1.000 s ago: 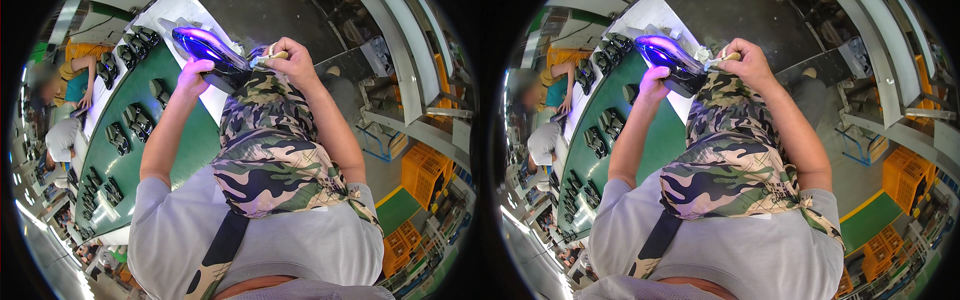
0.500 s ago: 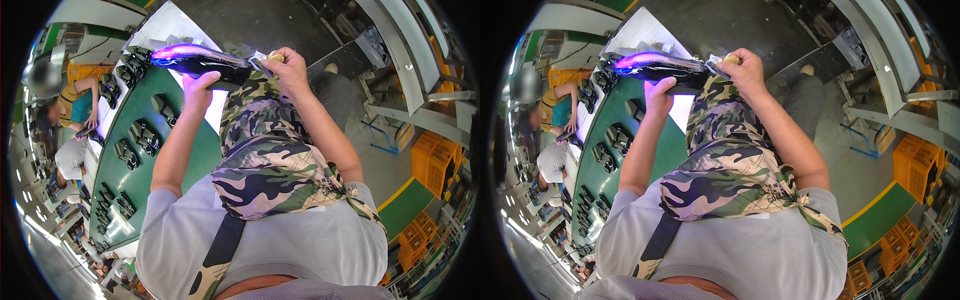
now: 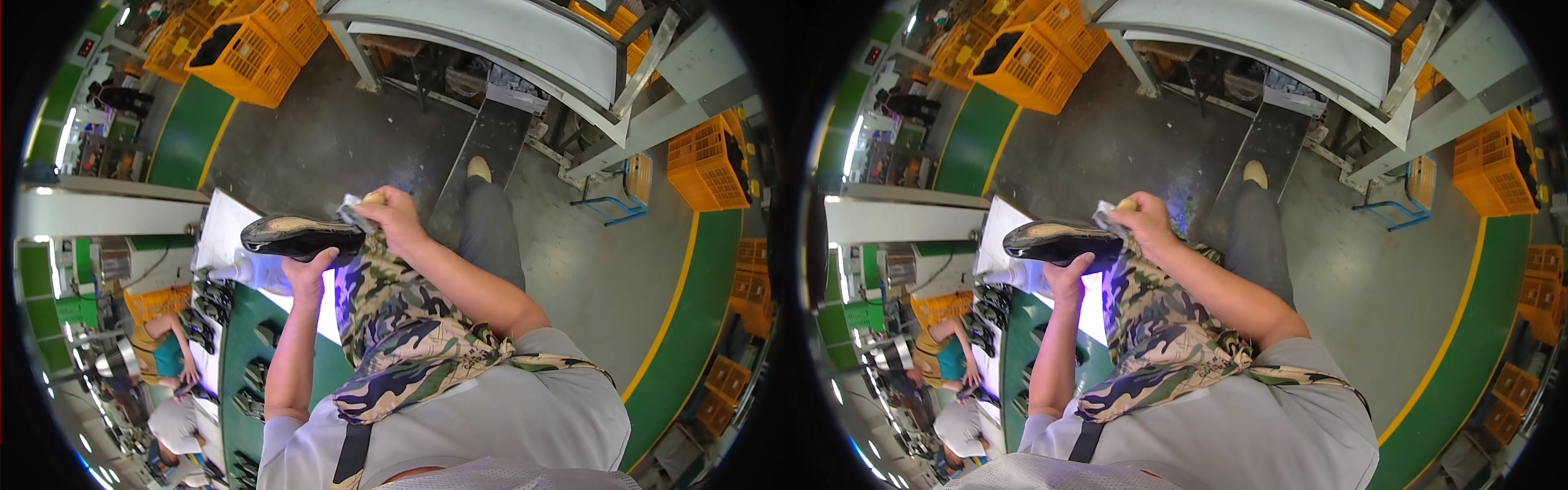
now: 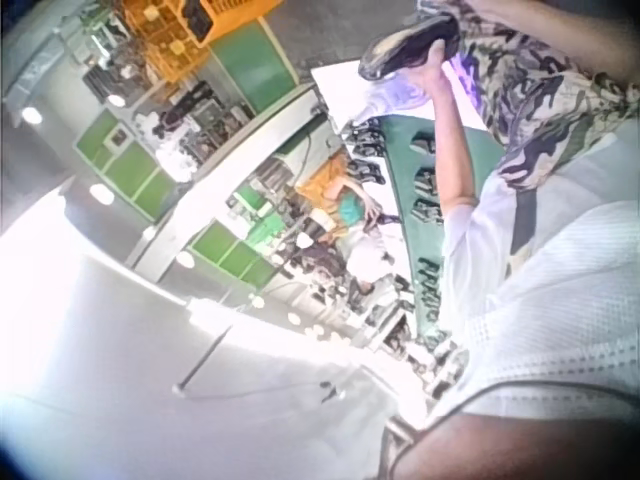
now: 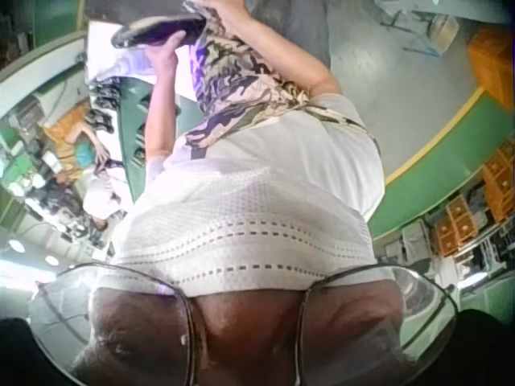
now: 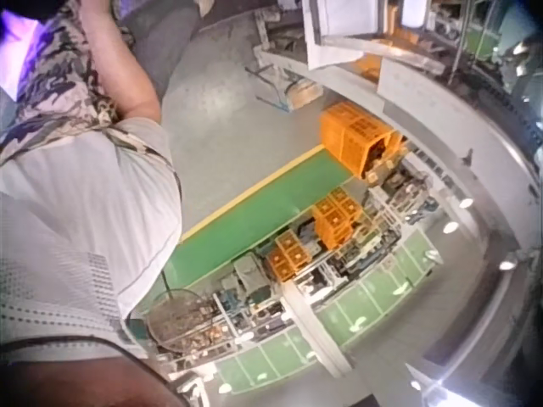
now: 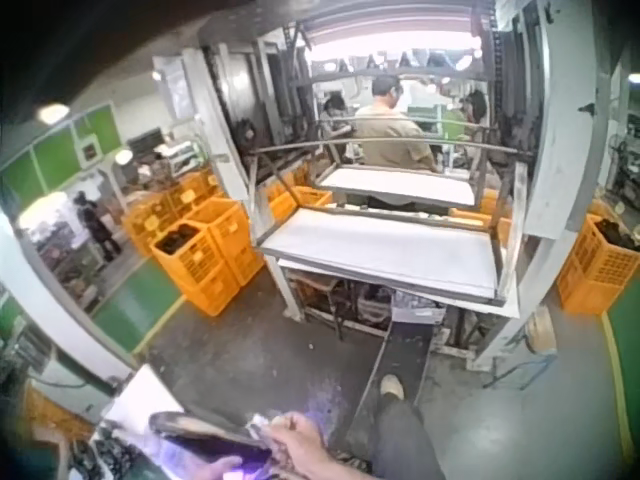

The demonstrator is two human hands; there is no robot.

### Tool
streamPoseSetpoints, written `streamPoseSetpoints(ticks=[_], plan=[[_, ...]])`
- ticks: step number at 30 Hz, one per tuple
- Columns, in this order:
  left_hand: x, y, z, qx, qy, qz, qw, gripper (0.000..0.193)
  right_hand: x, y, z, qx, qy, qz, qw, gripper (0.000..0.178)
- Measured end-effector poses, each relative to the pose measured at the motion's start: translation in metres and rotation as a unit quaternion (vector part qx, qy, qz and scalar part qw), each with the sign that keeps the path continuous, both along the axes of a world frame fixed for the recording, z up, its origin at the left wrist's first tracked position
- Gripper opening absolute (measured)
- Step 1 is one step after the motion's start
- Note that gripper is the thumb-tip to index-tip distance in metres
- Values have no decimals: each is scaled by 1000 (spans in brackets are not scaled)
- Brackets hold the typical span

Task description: The recorder is applying a liquid adhesive or cleaner to the edges and soles of black shoes using a small sponge or cloth before placing them on a shelf.

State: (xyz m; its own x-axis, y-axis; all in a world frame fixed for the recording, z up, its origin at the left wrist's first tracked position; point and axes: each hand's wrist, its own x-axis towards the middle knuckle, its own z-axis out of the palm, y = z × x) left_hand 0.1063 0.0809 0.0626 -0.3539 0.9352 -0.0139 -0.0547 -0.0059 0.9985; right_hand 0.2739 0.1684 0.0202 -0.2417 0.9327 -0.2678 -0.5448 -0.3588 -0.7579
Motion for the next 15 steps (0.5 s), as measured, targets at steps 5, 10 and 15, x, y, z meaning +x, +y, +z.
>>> streamPoseSetpoints(ticks=[5, 10, 15], plan=[[16, 79, 12, -42, -3, -67, 997, 53, 58, 50, -58, -66, 19, -132, 989, 19], [37, 212, 41, -11, 63, -87, 994, 56, 100, 62, -146, -120, -24, -195, 973, 16], [45, 389, 100, 104, 312, -79, 941, 53, 118, 85, -157, -188, -14, -176, 966, 18]])
